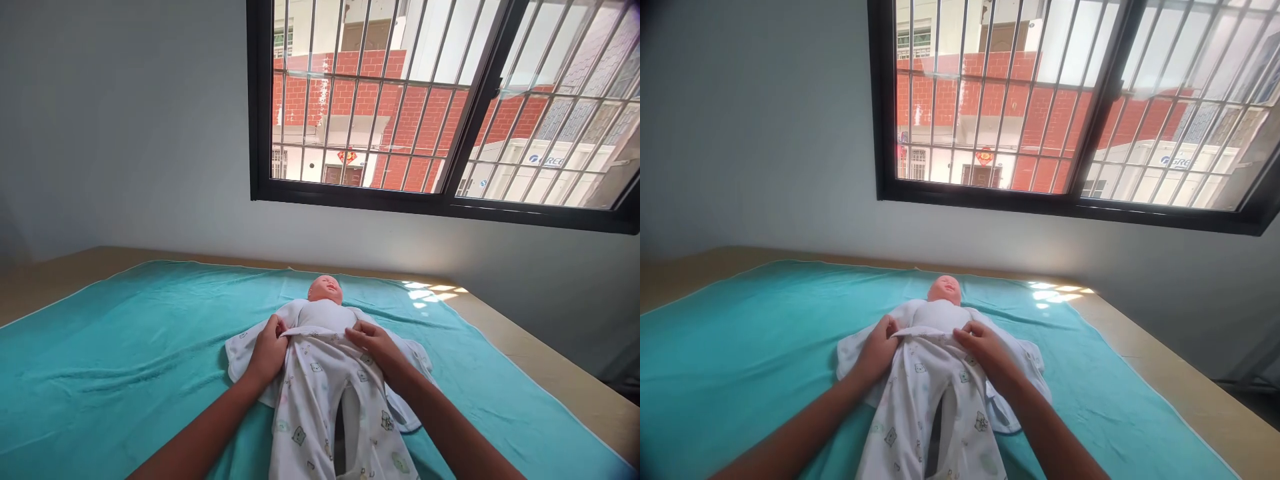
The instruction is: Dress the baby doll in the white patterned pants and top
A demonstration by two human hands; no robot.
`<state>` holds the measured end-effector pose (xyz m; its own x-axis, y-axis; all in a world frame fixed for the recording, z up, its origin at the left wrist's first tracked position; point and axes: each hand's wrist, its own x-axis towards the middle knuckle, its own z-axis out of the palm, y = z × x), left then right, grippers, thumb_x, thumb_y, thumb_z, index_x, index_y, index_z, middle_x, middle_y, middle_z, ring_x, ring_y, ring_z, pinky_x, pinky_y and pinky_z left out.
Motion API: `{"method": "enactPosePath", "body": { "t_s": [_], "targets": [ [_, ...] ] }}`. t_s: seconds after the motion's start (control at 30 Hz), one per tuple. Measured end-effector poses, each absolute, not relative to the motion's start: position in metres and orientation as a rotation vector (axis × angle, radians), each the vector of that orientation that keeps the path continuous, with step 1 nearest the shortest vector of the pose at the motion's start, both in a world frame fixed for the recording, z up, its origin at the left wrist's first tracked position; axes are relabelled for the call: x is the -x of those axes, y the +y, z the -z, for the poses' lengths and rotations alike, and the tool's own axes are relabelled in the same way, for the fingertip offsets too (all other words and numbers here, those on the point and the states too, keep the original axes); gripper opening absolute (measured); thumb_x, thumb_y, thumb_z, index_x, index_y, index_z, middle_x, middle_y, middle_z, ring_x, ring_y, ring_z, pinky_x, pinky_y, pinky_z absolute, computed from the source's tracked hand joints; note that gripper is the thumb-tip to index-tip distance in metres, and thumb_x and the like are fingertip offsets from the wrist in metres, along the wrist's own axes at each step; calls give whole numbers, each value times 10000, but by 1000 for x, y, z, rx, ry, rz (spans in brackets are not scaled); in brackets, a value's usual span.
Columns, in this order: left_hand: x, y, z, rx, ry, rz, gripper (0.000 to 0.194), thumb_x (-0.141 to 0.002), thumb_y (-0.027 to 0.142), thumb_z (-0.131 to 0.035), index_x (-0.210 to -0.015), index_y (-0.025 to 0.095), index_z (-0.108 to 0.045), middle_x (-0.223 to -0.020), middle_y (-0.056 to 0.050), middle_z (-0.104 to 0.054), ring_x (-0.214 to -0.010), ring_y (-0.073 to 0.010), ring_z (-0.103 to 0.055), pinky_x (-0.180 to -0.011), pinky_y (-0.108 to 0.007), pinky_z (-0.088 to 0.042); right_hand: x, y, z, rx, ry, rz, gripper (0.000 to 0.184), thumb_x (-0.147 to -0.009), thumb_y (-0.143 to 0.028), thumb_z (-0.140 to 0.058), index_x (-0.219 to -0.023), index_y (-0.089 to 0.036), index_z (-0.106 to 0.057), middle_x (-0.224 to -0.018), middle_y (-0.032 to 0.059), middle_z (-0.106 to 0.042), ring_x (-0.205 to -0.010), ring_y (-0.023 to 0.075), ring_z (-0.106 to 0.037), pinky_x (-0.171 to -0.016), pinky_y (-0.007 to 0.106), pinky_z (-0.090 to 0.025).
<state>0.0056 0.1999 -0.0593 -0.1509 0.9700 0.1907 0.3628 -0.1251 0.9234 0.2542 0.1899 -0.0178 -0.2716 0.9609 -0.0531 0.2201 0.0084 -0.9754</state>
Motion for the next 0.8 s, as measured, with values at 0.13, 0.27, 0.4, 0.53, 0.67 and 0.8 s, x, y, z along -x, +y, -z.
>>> {"method": "enactPosePath", "body": {
  "t_s": [0.13,0.27,0.4,0.53,0.67,0.8],
  "targets": [
    [-9,198,57,-1435,1513,-1119,51,-759,249,-503,-766,205,-528,-721,-5,-621,-744,-200,-590,-692,-295,-432,-288,198,34,1130,-1495,-1733,457,-685,-528,-760,-662,-169,-479,-615,-61,-409,-570,79,-339,-540,237,-245],
    [-12,189,50,-1437,1419,-1010,112,-773,272,-503,-763,200,-588,-759,-27,-680,-827,-232,-630,-731,-310,-458,-303,200,34,1052,-1649,-1819,382,-611,-382,-833,-758,-150,-569,-699,-39,-496,-645,89,-421,-564,224,-279],
    [-14,182,52,-1576,1410,-1064,105,-745,228,-523,-839,210,-566,-864,-15,-675,-876,-219,-604,-793,-304,-439,-295,198,25,1171,-1715,-1663,303,-640,-339,-771,-749,-164,-548,-717,-37,-498,-649,93,-422,-548,215,-300],
    [-15,181,58,-1723,1397,-1062,86,-754,248,-518,-833,215,-527,-828,1,-639,-814,-200,-585,-765,-294,-431,-287,197,24,1319,-1689,-1542,175,-698,-292,-657,-742,-181,-529,-675,-43,-466,-601,89,-401,-506,210,-300],
    [-14,183,60,-1676,1365,-1096,129,-723,275,-550,-835,215,-526,-835,1,-629,-848,-214,-591,-801,-314,-436,-291,198,38,1190,-1502,-1736,233,-651,-271,-709,-719,-186,-504,-629,-67,-428,-553,73,-368,-484,206,-260],
    [-14,183,59,-1500,1310,-1150,174,-656,273,-581,-800,216,-502,-813,9,-620,-886,-221,-596,-807,-313,-436,-302,199,48,937,-1340,-1877,331,-602,-280,-804,-774,-167,-546,-692,-57,-503,-612,72,-450,-560,199,-343]
  ]
}}
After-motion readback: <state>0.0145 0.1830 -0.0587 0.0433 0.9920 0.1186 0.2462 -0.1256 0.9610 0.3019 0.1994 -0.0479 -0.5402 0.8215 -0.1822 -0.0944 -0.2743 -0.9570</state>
